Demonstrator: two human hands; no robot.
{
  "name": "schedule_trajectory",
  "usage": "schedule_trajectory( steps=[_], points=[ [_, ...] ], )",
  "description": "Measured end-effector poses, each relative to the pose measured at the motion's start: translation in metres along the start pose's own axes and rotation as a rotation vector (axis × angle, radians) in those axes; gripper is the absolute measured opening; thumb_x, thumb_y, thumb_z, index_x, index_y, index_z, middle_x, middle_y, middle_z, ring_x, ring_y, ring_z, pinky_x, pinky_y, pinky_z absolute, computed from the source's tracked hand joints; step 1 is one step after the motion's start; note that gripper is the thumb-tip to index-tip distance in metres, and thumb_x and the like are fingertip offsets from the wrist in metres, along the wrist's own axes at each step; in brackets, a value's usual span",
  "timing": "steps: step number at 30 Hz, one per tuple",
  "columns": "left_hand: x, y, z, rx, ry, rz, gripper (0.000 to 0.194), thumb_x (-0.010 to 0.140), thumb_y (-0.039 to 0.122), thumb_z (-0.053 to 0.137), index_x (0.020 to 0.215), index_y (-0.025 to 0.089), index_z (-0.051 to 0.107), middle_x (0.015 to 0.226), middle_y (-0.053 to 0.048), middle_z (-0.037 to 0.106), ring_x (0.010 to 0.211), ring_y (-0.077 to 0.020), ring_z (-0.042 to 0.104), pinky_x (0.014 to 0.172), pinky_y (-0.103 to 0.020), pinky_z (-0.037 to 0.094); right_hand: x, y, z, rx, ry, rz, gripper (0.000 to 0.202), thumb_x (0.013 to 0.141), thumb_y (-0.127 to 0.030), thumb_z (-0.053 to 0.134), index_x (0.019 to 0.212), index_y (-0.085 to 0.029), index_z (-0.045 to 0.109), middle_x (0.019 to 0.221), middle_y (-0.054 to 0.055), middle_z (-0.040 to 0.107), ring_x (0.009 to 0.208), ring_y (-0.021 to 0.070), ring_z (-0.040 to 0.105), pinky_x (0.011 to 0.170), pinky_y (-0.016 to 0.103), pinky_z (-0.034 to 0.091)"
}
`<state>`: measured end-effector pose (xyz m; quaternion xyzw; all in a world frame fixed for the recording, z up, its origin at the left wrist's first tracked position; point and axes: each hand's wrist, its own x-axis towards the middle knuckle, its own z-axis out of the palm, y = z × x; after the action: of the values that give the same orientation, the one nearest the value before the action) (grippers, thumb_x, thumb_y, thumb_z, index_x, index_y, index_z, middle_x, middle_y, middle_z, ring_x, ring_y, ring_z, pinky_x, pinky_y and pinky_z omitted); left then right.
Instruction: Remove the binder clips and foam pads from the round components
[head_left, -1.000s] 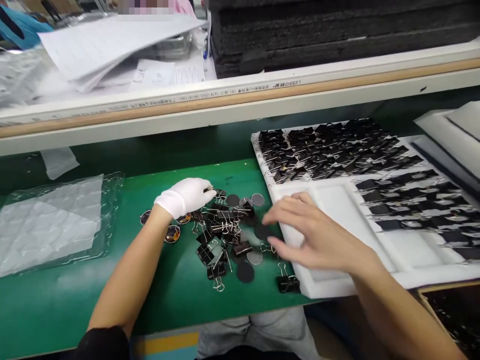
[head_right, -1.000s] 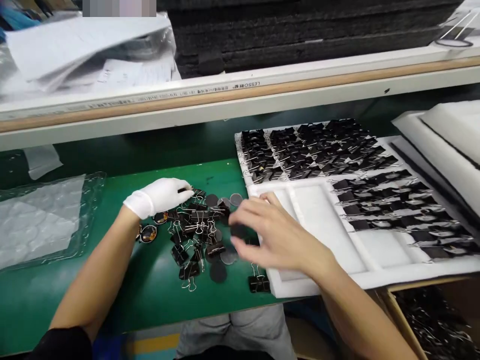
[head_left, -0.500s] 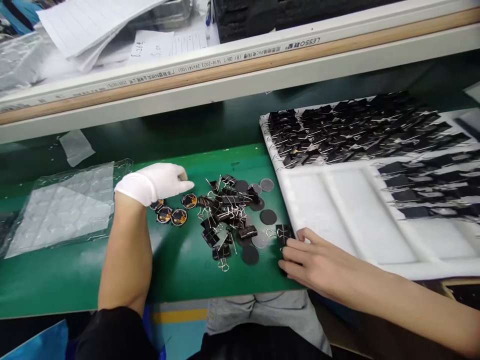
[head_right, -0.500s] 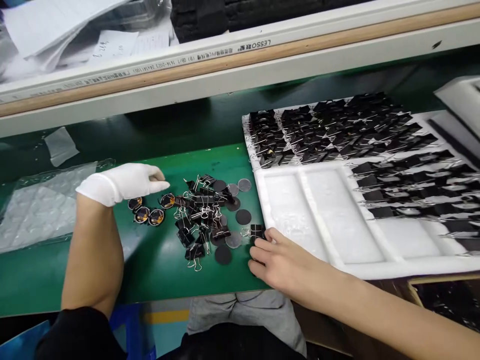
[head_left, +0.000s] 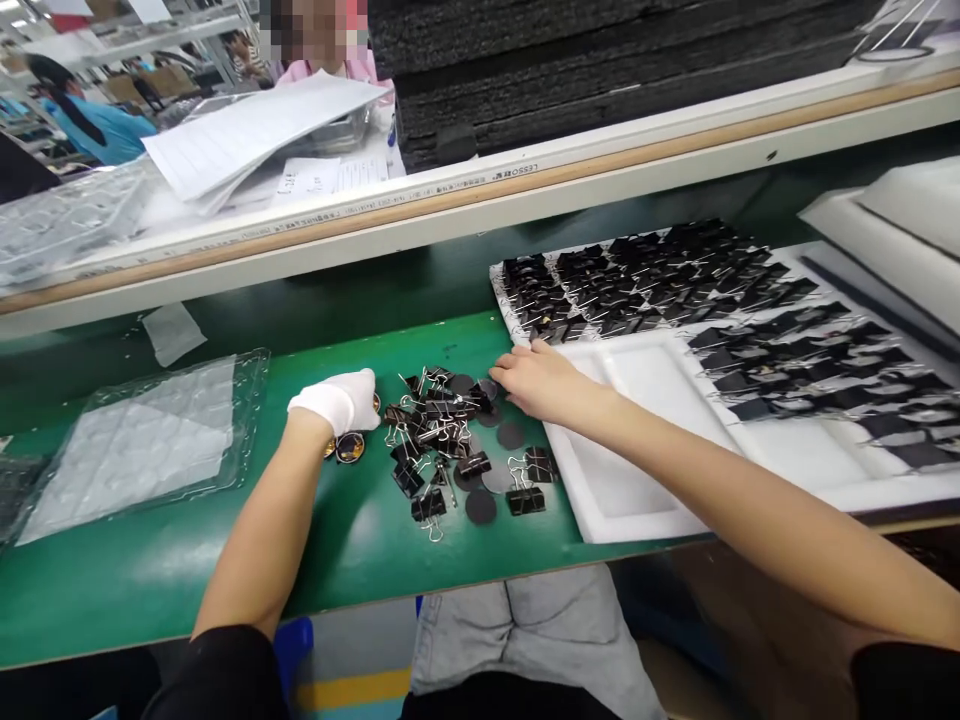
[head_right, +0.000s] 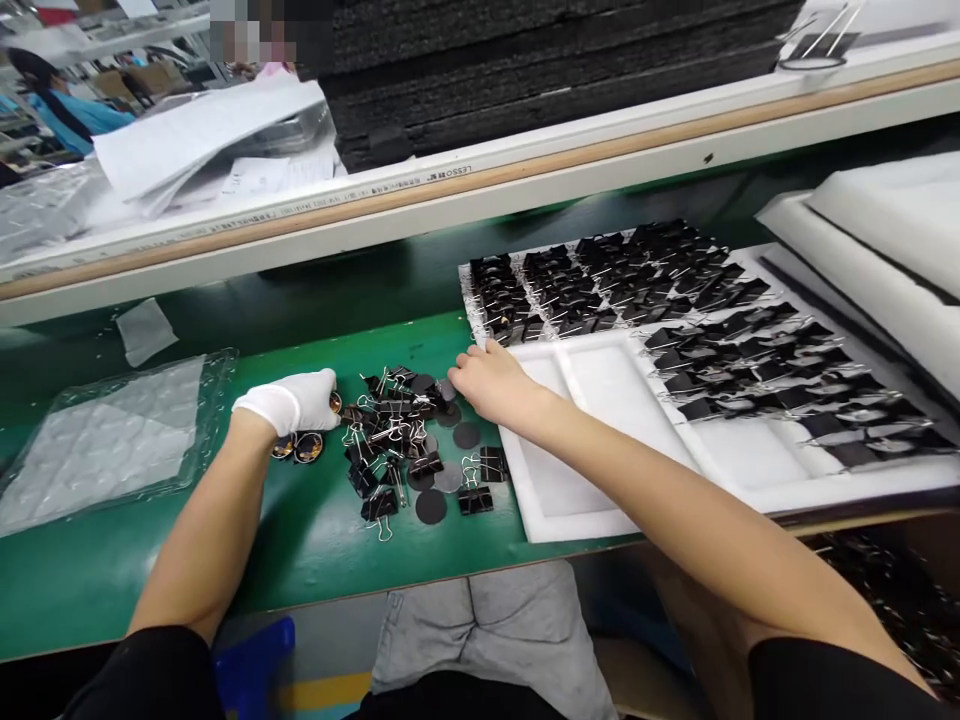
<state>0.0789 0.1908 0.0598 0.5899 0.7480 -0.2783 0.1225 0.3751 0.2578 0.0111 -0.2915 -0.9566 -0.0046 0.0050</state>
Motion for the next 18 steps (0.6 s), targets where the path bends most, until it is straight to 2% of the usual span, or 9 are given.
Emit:
schedule_trajectory(
  steps=[2, 4, 6, 8, 10, 12, 13, 15, 18],
  points=[
    [0.006, -0.005, 0.0, -0.031, 0.036, 0.014, 0.049, 0.07, 0.032, 0.067, 0.117, 0.019, 0.068, 0.109, -0.02, 0.077, 0.096, -0.0372, 0.075, 0.075, -0.041, 0.056, 0.002, -0.003, 0.008, -0.004, -0.009, 0.0, 0.024, 0.089, 0.001, 0.058, 0.101, -0.012, 0.073, 0.1, 0.014, 0.074, 0.095, 0.0267, 0.065, 0.074, 0.036, 0.031],
    [0.01, -0.013, -0.005, -0.069, 0.044, 0.048, 0.043, 0.077, 0.032, 0.063, 0.118, 0.021, 0.068, 0.102, -0.015, 0.079, 0.094, -0.0334, 0.076, 0.077, -0.039, 0.056, -0.003, -0.006, 0.012, 0.029, 0.085, 0.011, 0.02, 0.091, -0.003, 0.057, 0.099, -0.012, 0.073, 0.098, 0.015, 0.073, 0.092, 0.0271, 0.065, 0.075, 0.037, 0.036],
    [0.008, -0.019, -0.012, -0.176, 0.048, 0.088, 0.038, 0.085, 0.035, 0.058, 0.118, 0.021, 0.068, 0.085, -0.009, 0.079, 0.085, -0.0284, 0.077, 0.076, -0.036, 0.056, -0.01, -0.008, 0.012, 0.161, 0.283, 0.059, 0.017, 0.096, -0.017, 0.059, 0.104, -0.013, 0.074, 0.103, 0.016, 0.072, 0.089, 0.027, 0.065, 0.076, 0.04, 0.043],
    [-0.001, -0.018, -0.02, -0.379, 0.126, 0.144, 0.038, 0.089, 0.039, 0.055, 0.119, 0.02, 0.068, 0.08, -0.005, 0.078, 0.079, -0.024, 0.077, 0.075, -0.033, 0.057, -0.015, -0.012, 0.01, 0.467, 0.513, 0.099, 0.025, 0.098, -0.03, 0.061, 0.115, -0.017, 0.073, 0.112, 0.013, 0.07, 0.081, 0.0222, 0.065, 0.074, 0.04, 0.051],
    [-0.013, -0.008, -0.027, -0.643, 0.216, 0.237, 0.039, 0.091, 0.04, 0.055, 0.123, 0.021, 0.066, 0.097, -0.005, 0.08, 0.084, -0.0208, 0.078, 0.077, -0.03, 0.058, -0.016, -0.019, 0.008, 0.867, 0.668, 0.088, 0.03, 0.096, -0.035, 0.065, 0.124, -0.025, 0.072, 0.12, 0.009, 0.067, 0.075, 0.016, 0.065, 0.072, 0.038, 0.059],
    [-0.026, 0.011, -0.029, -0.892, 0.214, 0.355, 0.045, 0.093, 0.038, 0.054, 0.133, 0.02, 0.062, 0.113, -0.007, 0.079, 0.093, -0.0198, 0.078, 0.079, -0.029, 0.06, -0.015, -0.027, 0.006, 1.179, 0.71, 0.05, 0.033, 0.093, -0.035, 0.071, 0.125, -0.031, 0.073, 0.124, 0.006, 0.063, 0.079, 0.0138, 0.066, 0.076, 0.037, 0.064],
    [-0.032, 0.022, -0.029, -0.979, 0.183, 0.405, 0.048, 0.094, 0.037, 0.053, 0.137, 0.019, 0.059, 0.113, -0.008, 0.078, 0.095, -0.0199, 0.078, 0.08, -0.029, 0.06, -0.015, -0.031, 0.005, 1.268, 0.712, 0.037, 0.034, 0.092, -0.034, 0.072, 0.126, -0.032, 0.073, 0.124, 0.005, 0.062, 0.083, 0.0142, 0.067, 0.079, 0.037, 0.065],
    [-0.042, 0.043, -0.027, -1.051, 0.143, 0.451, 0.051, 0.096, 0.037, 0.052, 0.144, 0.018, 0.055, 0.1, -0.008, 0.079, 0.087, -0.0201, 0.078, 0.073, -0.03, 0.06, -0.016, -0.037, 0.004, 1.317, 0.722, 0.025, 0.034, 0.093, -0.031, 0.07, 0.126, -0.034, 0.074, 0.121, 0.005, 0.061, 0.091, 0.0157, 0.067, 0.083, 0.037, 0.066],
    [-0.053, 0.067, -0.023, -1.025, 0.194, 0.482, 0.049, 0.1, 0.04, 0.049, 0.143, 0.018, 0.056, 0.077, -0.003, 0.074, 0.069, -0.018, 0.073, 0.062, -0.028, 0.055, -0.018, -0.04, 0.004, 1.234, 0.729, 0.02, 0.031, 0.097, -0.027, 0.065, 0.125, -0.034, 0.076, 0.114, 0.005, 0.064, 0.092, 0.0169, 0.066, 0.081, 0.037, 0.066]
  ],
)
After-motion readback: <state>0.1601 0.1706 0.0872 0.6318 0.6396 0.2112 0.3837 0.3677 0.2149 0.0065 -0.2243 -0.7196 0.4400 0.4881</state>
